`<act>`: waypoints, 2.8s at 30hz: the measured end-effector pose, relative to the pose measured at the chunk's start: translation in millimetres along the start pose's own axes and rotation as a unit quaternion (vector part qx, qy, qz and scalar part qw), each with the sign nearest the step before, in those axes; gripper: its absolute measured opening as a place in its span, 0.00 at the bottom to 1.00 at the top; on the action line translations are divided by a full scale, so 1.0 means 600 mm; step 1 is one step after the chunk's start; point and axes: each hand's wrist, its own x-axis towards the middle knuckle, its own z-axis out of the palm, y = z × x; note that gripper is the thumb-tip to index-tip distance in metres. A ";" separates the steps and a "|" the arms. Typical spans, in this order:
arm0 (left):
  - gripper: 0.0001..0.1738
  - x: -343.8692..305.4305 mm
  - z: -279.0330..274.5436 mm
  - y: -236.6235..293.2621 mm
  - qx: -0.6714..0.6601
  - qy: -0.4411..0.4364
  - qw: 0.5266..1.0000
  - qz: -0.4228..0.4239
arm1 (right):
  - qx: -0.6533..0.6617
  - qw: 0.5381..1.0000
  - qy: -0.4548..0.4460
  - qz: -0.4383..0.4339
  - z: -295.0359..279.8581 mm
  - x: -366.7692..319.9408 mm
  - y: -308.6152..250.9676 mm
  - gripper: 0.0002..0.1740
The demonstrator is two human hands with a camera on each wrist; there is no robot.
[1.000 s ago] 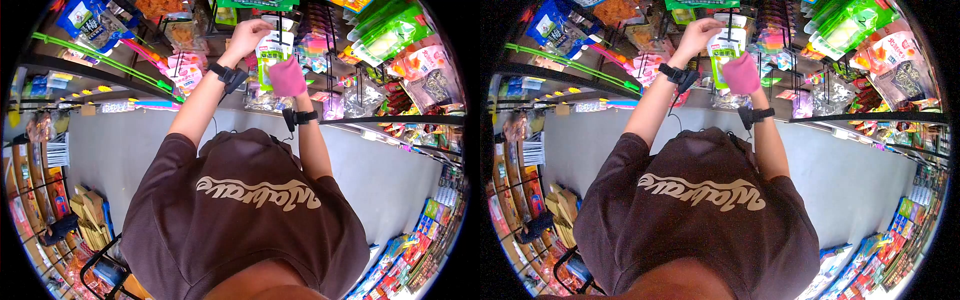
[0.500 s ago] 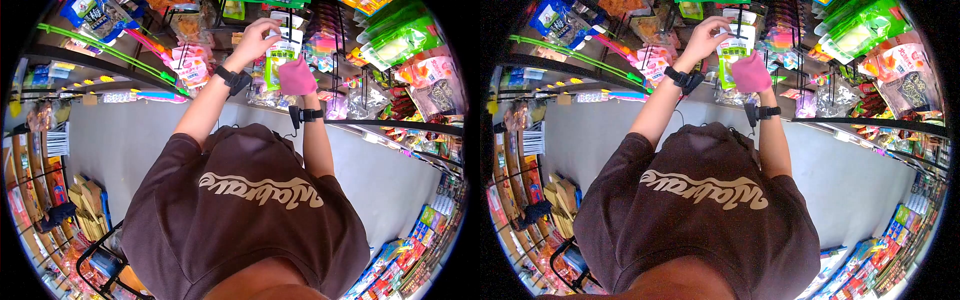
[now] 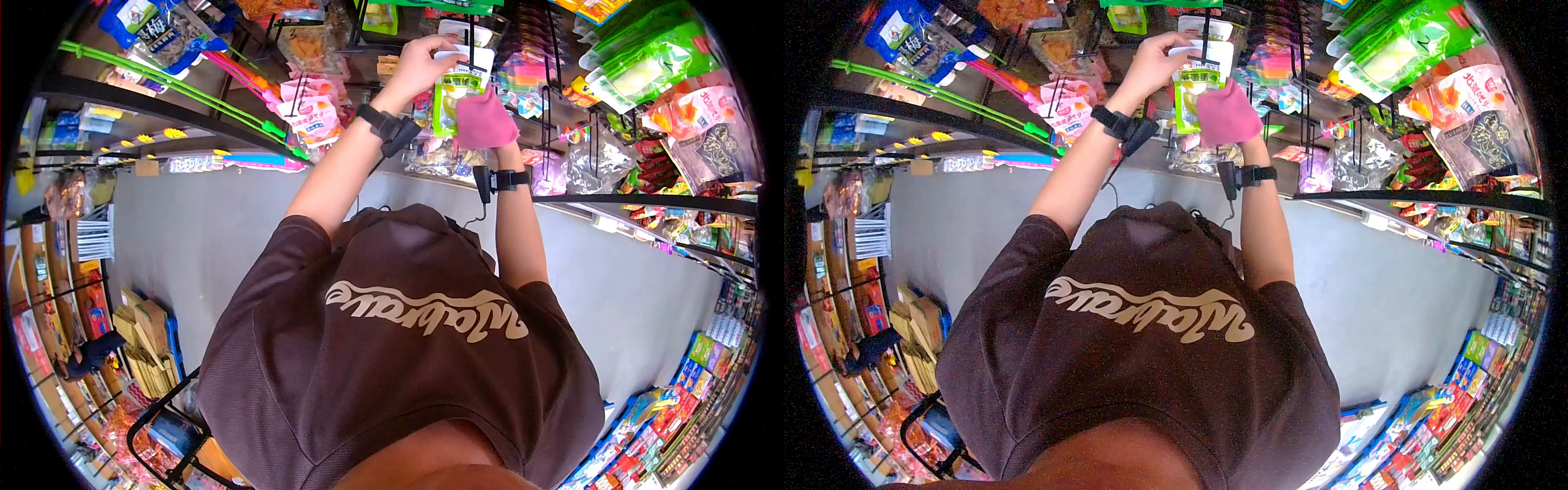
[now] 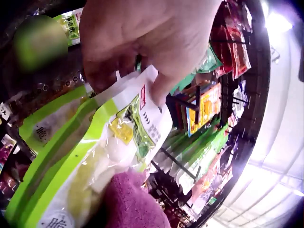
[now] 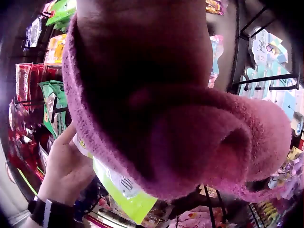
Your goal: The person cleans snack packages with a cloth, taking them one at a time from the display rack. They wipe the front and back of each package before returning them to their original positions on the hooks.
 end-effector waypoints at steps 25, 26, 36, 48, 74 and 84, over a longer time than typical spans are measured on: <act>0.07 0.004 0.012 -0.024 -0.005 0.121 0.986 0.114 | 0.219 0.915 0.126 0.316 -0.070 -0.003 -0.034 0.10; 0.07 0.000 0.010 -0.024 -0.052 0.126 0.986 0.094 | 0.101 0.959 0.078 0.251 -0.065 -0.006 -0.026 0.12; 0.09 0.007 0.009 -0.010 0.032 0.090 0.990 0.101 | 0.634 0.654 0.229 0.343 -0.014 -0.011 -0.112 0.19; 0.08 -0.016 -0.095 -0.114 0.043 0.196 0.976 0.085 | 0.634 0.704 0.157 0.280 0.025 0.015 -0.109 0.20; 0.16 0.079 -0.154 -0.146 -0.077 0.175 0.981 0.022 | 0.344 0.935 -0.008 0.087 -0.029 0.066 -0.219 0.14; 0.13 -0.073 -0.147 -0.092 -0.294 0.185 0.926 -0.149 | 0.123 0.991 0.009 -0.044 -0.007 0.076 -0.204 0.06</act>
